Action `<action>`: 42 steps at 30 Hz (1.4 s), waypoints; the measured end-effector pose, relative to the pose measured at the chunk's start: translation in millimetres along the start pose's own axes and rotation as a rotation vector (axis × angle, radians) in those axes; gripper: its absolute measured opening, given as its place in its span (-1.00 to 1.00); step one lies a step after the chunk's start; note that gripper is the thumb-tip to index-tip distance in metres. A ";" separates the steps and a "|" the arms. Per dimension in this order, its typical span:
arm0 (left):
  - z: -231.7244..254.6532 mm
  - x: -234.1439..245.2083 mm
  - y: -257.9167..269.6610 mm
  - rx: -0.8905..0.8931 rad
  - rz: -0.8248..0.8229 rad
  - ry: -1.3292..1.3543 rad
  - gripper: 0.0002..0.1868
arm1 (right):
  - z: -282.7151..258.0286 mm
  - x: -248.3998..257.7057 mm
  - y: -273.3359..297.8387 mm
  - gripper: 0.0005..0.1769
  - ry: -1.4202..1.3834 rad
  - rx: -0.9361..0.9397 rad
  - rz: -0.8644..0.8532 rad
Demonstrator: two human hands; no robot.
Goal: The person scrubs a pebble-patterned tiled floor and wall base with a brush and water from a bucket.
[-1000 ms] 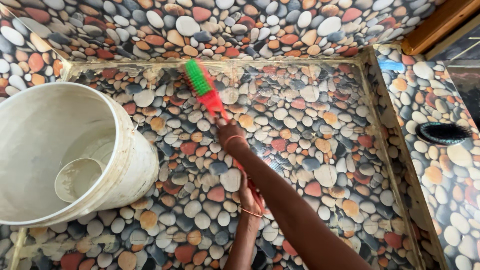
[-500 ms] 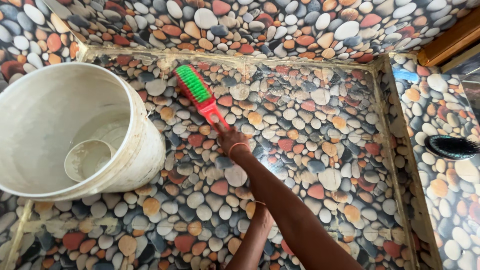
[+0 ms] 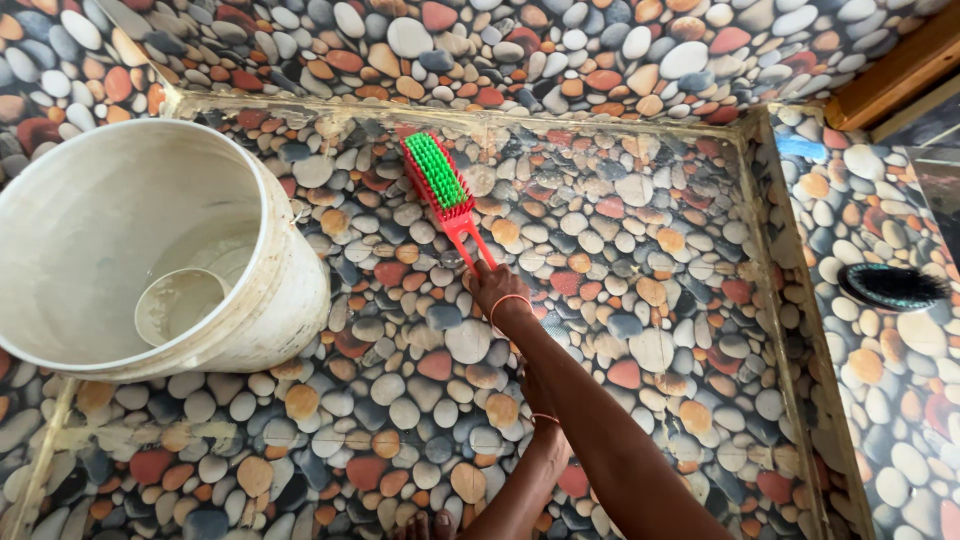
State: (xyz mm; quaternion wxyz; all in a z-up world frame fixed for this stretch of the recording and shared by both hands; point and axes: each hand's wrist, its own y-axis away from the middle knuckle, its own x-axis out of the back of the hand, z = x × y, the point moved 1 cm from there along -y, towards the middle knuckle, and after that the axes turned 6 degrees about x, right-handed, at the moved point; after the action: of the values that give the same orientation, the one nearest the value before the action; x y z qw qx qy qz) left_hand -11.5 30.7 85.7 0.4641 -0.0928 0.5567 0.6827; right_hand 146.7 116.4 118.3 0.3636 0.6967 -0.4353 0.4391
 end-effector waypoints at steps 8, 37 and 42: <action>-11.7 -10.1 20.1 -0.050 -0.075 0.020 -0.64 | 16.8 21.9 11.0 -0.53 -0.057 -0.043 -0.076; 441.5 -11.0 183.3 -0.531 0.810 -2.282 -0.08 | -17.8 16.4 -64.2 -0.50 -0.043 0.001 -0.213; 447.5 13.8 164.0 -0.853 0.756 -2.402 -0.27 | -68.1 19.1 -78.4 -0.36 -0.050 0.134 -0.221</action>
State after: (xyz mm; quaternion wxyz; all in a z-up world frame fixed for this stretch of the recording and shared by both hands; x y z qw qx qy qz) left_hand 34.6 425.0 349.8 0.3820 0.5858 -0.4609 0.5463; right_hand 203.7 199.4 150.1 0.3513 0.7740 -0.3344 0.4070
